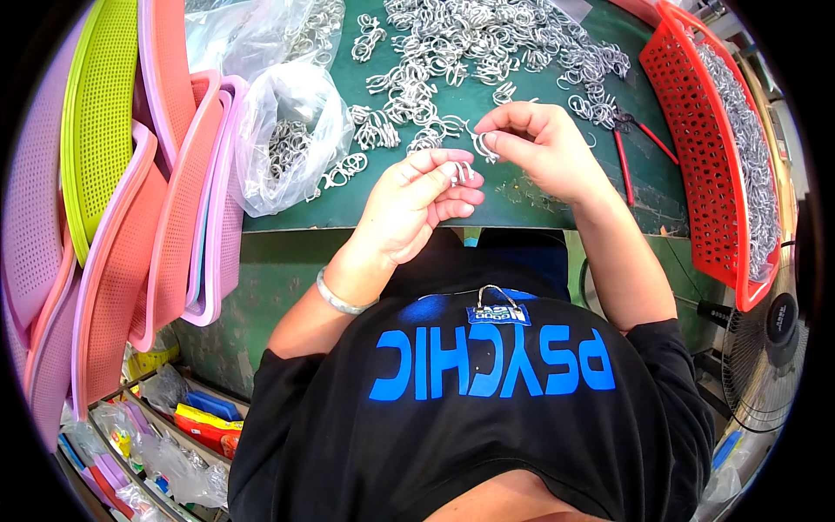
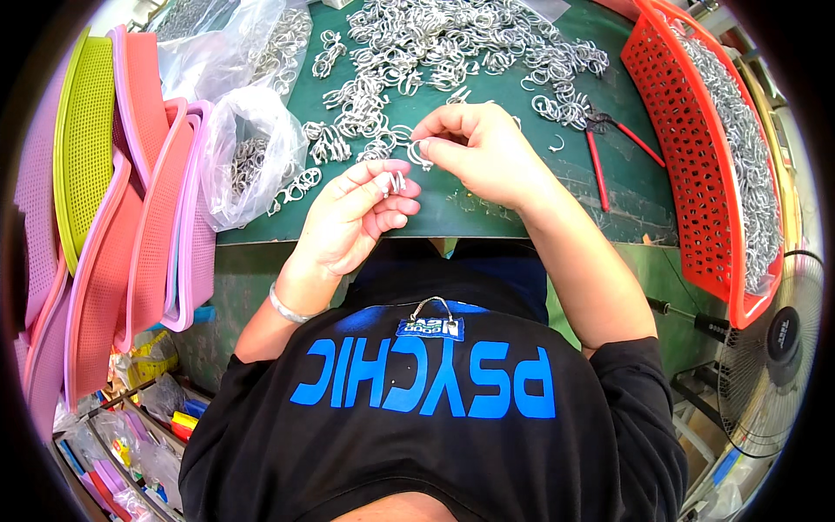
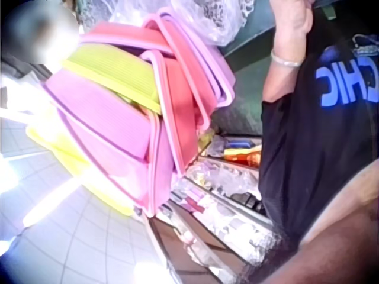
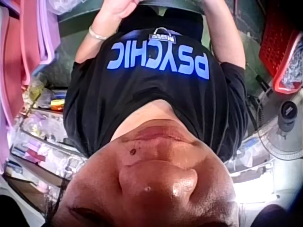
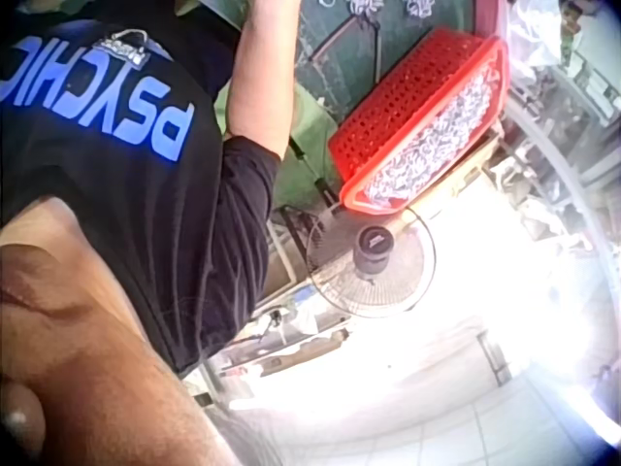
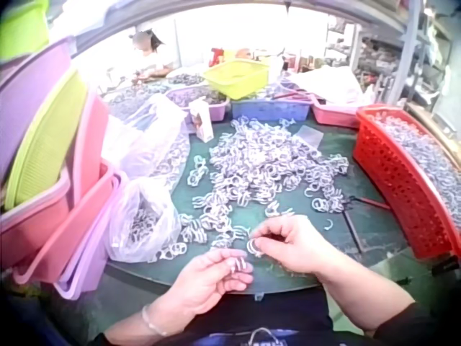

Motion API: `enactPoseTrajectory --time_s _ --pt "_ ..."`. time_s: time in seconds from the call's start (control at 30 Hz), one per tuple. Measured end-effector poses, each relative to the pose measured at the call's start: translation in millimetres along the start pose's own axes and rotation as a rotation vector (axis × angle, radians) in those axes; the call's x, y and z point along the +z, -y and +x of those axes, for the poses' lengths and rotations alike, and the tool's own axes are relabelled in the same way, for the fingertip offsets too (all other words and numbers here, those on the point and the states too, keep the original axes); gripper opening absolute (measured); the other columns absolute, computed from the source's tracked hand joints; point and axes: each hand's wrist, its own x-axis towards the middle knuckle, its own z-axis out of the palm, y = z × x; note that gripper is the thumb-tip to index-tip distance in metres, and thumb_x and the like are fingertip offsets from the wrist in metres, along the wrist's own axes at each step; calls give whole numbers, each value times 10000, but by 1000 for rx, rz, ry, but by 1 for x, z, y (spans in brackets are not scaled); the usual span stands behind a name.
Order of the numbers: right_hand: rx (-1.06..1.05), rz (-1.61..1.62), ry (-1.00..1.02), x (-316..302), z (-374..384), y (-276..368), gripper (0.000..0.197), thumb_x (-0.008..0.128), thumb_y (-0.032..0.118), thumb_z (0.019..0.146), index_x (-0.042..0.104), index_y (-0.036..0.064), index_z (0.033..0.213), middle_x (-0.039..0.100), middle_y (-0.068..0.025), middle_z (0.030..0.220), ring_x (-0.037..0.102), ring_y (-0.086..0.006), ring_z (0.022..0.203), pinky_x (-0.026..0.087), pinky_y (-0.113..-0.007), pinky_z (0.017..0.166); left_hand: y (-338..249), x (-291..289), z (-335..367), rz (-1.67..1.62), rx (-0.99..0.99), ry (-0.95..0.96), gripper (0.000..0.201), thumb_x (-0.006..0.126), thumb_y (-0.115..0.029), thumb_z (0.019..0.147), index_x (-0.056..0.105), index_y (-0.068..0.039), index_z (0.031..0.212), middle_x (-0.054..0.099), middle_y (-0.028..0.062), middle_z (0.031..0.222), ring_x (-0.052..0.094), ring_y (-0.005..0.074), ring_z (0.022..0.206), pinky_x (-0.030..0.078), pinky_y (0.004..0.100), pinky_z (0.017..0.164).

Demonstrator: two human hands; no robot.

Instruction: The person picks up metal rings from a pile on the workbench and hooks them together by hand to form small clusters, occasionally placing the finished clusters into a red plastic bin.

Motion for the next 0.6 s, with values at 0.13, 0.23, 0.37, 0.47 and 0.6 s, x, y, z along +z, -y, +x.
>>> enactPoseTrajectory --time_s 0.13,0.23,0.37,0.47,0.6 --pt "126 188 52 3 -3 4 133 560 80 773 615 -3 861 589 -14 685 527 -59 578 411 -190 521 -1 1 0 -15 3 16 217 444 -70 896 506 40 1072 616 148 898 635 189 754 531 245 624" --pt "140 189 53 5 -5 6 124 557 86 782 605 2 859 577 -9 664 532 -62 565 409 -187 496 -1 2 0 -25 8 28 216 443 -73 898 506 40 1071 616 151 904 636 190 758 531 246 625" --pt "187 298 68 6 -5 5 117 553 95 792 597 -1 843 576 -19 656 538 -72 548 410 -188 470 -2 3 -1 -42 7 49 219 442 -79 899 504 39 1073 617 152 911 636 190 764 532 246 632" --pt "258 387 99 6 -4 2 109 553 105 800 587 3 817 575 -31 646 537 -79 531 408 -187 448 -1 3 -1 -48 16 53 218 441 -78 899 504 38 1073 616 151 917 636 190 770 532 246 639" --pt "295 492 108 8 -5 -1 103 555 114 804 580 14 804 571 -36 638 527 -79 516 408 -185 444 -2 3 -2 -43 22 58 213 442 -78 899 506 35 1069 616 149 924 636 189 773 531 245 639"
